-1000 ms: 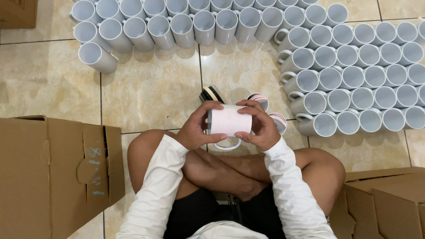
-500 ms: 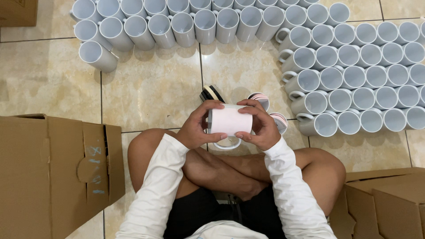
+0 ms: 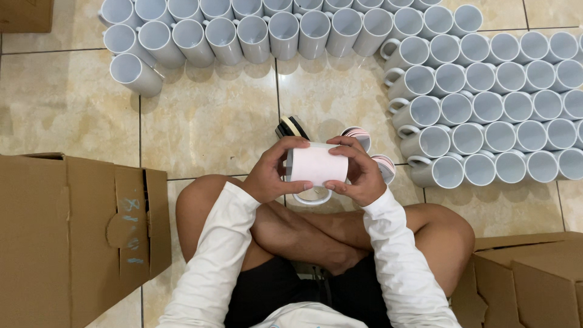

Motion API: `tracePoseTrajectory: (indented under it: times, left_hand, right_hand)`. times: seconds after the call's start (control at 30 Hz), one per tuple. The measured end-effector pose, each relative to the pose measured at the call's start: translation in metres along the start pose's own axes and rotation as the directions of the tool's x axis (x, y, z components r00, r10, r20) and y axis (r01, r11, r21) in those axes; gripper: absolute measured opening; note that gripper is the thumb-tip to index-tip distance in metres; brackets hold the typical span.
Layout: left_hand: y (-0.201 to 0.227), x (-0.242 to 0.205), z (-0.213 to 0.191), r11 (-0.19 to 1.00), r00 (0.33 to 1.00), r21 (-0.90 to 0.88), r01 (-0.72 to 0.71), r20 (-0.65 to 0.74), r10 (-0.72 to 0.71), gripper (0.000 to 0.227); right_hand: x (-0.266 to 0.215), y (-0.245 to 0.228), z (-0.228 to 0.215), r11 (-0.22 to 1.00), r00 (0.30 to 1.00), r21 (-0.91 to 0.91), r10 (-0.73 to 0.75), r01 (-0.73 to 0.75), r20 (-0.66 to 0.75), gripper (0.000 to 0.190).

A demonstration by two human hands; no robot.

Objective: The person sits on the floor and applies pink paper labels to white ceramic mugs. They smooth the label around the mug, then place the finished mug into a cardboard box with dividers. The person repeats this process with several mugs.

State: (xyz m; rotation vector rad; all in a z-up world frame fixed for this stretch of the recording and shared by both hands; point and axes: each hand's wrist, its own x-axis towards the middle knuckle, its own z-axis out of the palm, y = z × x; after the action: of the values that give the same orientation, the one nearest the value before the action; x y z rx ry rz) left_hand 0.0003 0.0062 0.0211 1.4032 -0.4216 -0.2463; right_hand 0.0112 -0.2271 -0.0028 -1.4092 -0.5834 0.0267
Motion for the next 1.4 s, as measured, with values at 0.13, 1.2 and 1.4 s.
tracePoseTrajectory:
  times: [0.13, 1.2, 1.4]
  left_hand:
    - [-0.001, -0.001, 0.0, 1.0, 1.0, -0.021, -0.004, -0.011, 0.003, 0.066]
    - [-0.002, -0.007, -0.035, 1.0, 0.877, -0.011, 0.017, -0.48, -0.02, 0.068]
    - [-0.001, -0.008, -0.036, 1.0, 0.882, -0.005, 0.012, -0.472, -0.013, 0.068]
  right_hand:
    - [0.0, 0.001, 0.0, 1.0, 1.0, 0.016, 0.01, -0.01, -0.002, 0.058]
    - [-0.001, 0.076, 0.029, 0.454, 0.791, -0.671, 0.502, -0.586, -0.35, 0.016]
    - [-0.015, 0.084, 0.023, 0.539, 0.74, -0.515, 0.564, -0.667, -0.368, 0.013]
